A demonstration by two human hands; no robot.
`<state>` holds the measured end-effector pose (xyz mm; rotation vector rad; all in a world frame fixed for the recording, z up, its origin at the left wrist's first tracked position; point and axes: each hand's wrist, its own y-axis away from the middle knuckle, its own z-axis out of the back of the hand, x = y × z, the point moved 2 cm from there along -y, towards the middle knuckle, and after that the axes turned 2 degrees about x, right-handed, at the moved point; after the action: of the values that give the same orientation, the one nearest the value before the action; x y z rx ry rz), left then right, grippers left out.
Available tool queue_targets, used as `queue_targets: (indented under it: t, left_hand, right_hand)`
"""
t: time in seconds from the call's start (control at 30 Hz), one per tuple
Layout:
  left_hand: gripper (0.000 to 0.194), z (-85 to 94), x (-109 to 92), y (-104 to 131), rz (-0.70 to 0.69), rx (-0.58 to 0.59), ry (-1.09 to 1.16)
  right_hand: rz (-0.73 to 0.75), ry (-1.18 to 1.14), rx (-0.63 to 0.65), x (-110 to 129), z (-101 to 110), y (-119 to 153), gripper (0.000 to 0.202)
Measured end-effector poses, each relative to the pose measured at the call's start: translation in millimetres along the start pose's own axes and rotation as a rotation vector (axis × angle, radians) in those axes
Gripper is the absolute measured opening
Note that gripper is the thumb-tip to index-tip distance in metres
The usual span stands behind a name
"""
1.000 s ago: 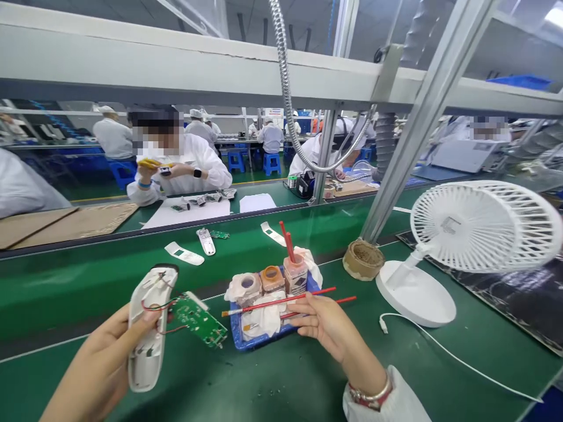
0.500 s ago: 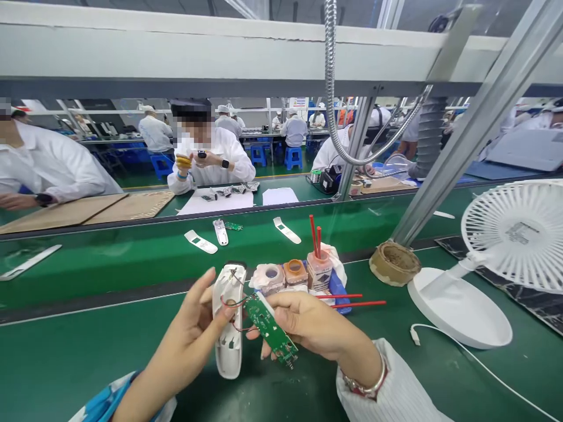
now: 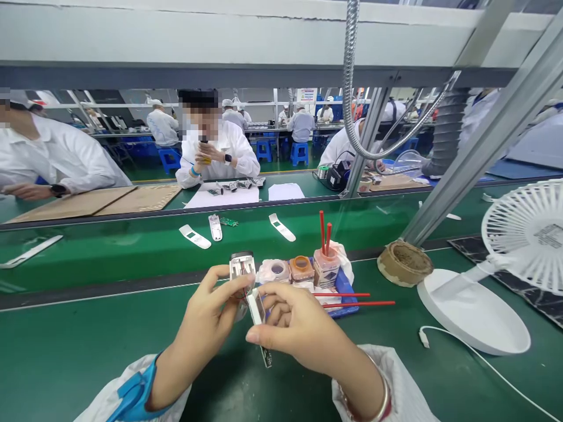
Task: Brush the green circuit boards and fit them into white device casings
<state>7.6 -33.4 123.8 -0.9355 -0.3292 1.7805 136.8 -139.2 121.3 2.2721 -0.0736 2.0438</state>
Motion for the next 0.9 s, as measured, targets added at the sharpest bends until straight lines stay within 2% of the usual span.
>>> queue_targets:
  t: [0.13, 0.27, 0.4, 0.5, 0.63, 0.8, 0.9]
  left_hand:
    - [0.041, 1.0, -1.1, 1.5, -0.066, -0.061, 0.004]
    - [0.042, -3.5, -0.5, 2.1, -0.093, -0.043, -0.016]
    - [0.038, -7.2, -0.1, -0.6, -0.059, 0.034, 0.012]
    - [0.038, -4.8, -1.7, -3.5, 0.008, 0.138, 0.078]
    - [0.049, 1.6, -6.7, -4.5, 0.106, 0.273, 0.162]
    - [0.06, 1.4, -11.2, -4.4, 0.179, 0.347, 0.2]
    - [0.051, -1.6, -9.2, -5.8, 0.221, 0.358, 0.19]
  right_hand:
    - [0.074, -0.039, -0.105, 4.1, -11.3, -0.3, 0.038]
    - [0.079, -0.085, -0.198, 5.9, -14.1, -3.3, 0.037]
    - [-0.037, -0.105, -0.191, 7.5, -5.0, -6.2, 0.043]
    - [-0.105, -0.087, -0.146, 10.1, 3.5, -8.3, 0.047]
    - [-0.129, -0.075, -0.101, 11.6, 9.3, -10.1, 0.043]
    - [-0.126, -0.043, -0.117, 11.5, 10.2, -9.2, 0.038]
    - [-0.137, -0.019, -0.14, 11.7, 9.4, -8.5, 0.039]
